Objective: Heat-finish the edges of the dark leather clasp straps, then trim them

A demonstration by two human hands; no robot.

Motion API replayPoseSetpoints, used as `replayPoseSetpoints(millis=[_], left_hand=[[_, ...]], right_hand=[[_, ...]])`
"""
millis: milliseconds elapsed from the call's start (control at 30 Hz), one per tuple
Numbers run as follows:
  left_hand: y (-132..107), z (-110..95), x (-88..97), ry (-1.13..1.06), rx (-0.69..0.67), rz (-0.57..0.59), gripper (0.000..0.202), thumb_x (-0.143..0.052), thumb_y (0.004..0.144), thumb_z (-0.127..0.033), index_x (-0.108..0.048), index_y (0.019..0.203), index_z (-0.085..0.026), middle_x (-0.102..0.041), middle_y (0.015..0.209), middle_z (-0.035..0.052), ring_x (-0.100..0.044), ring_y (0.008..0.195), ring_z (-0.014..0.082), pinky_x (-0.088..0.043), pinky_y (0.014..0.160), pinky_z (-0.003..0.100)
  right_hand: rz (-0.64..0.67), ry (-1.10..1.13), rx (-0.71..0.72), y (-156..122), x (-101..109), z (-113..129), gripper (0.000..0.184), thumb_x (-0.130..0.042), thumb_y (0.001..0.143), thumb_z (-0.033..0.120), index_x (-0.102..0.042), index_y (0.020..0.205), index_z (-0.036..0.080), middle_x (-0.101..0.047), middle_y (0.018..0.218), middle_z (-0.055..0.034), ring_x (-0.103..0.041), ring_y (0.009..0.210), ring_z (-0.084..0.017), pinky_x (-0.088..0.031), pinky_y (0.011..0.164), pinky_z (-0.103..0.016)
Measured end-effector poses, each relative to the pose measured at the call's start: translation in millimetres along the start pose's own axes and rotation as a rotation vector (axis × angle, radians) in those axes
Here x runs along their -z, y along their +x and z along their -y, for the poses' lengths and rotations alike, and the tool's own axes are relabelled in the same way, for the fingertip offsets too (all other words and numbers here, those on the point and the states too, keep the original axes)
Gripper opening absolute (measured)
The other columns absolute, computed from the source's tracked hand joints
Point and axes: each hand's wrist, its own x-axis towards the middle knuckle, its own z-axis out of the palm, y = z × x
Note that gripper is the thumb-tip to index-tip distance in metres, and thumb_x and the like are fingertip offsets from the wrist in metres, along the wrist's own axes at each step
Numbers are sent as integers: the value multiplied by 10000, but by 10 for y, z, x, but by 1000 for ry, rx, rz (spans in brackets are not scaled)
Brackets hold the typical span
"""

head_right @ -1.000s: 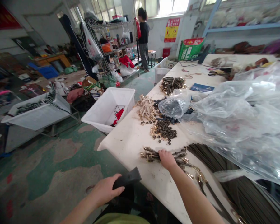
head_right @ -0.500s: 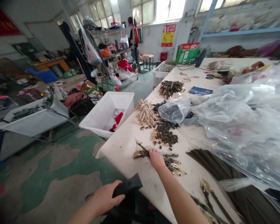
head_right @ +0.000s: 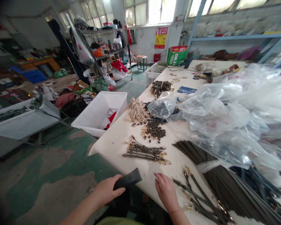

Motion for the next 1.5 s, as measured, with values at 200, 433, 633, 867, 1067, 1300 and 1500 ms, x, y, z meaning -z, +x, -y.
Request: replayPoseSetpoints(millis=[200,433,633,867,1067,1300,1500], left_hand=[[6,-265,-131,34,3,-13,477,-448,746,-512,-455,1155,-267,-618,1028,57,-576,926,239,-410,743,285],[-42,-517,-256,40,-70,-30,488,-457,746,-517,-467,1163,-264,-610,1062,54,-570,935,232,-403,749,266],[-29,-671,-360,72,-101,-12,504,-456,741,-525,-470,1170,-261,-609,1073,54,-567,941,238,-409,733,270],[-52,-843,-378,113,-28,65,534,-437,751,-528,-448,1203,-245,-609,1082,73,-570,952,248,-408,771,287],[-111,-859,-411,107,-35,73,520,-431,752,-522,-452,1198,-255,-606,1095,56,-568,953,240,-406,774,280],[-193,-795,-461,90,-73,31,510,-438,746,-523,-466,1177,-253,-612,1070,59,-568,941,243,-410,742,276],[-239,-803,-493,96,-86,31,514,-451,744,-516,-463,1186,-253,-603,1081,63,-561,954,242,-407,751,273]], right_hand=[[-33,-2,-205,-931,344,-403,250,-343,849,238,-539,1002,216,-604,947,-78,-563,889,-191,-439,794,-332],[-45,-95,-335,-1194,630,-716,268,-337,842,262,-554,991,210,-594,953,-66,-562,854,-177,-446,761,-304],[-38,-216,-370,-1043,769,-1019,284,-344,832,254,-583,980,210,-587,940,-65,-551,820,-171,-421,757,-290],[214,-314,-315,-827,816,-1337,166,-477,780,282,-609,850,210,-600,825,-58,-530,829,-185,-370,718,-281],[300,-252,-289,-823,1040,-1381,155,-424,806,283,-554,787,201,-601,741,-28,-544,712,-151,-341,623,-250],[409,-203,-349,-1243,1175,-1519,144,-425,800,270,-555,810,208,-601,790,-30,-563,695,-145,-329,581,-243],[301,-301,-306,-1446,1072,-1436,203,-419,806,285,-543,941,198,-569,920,-69,-552,806,-177,-372,694,-277]])
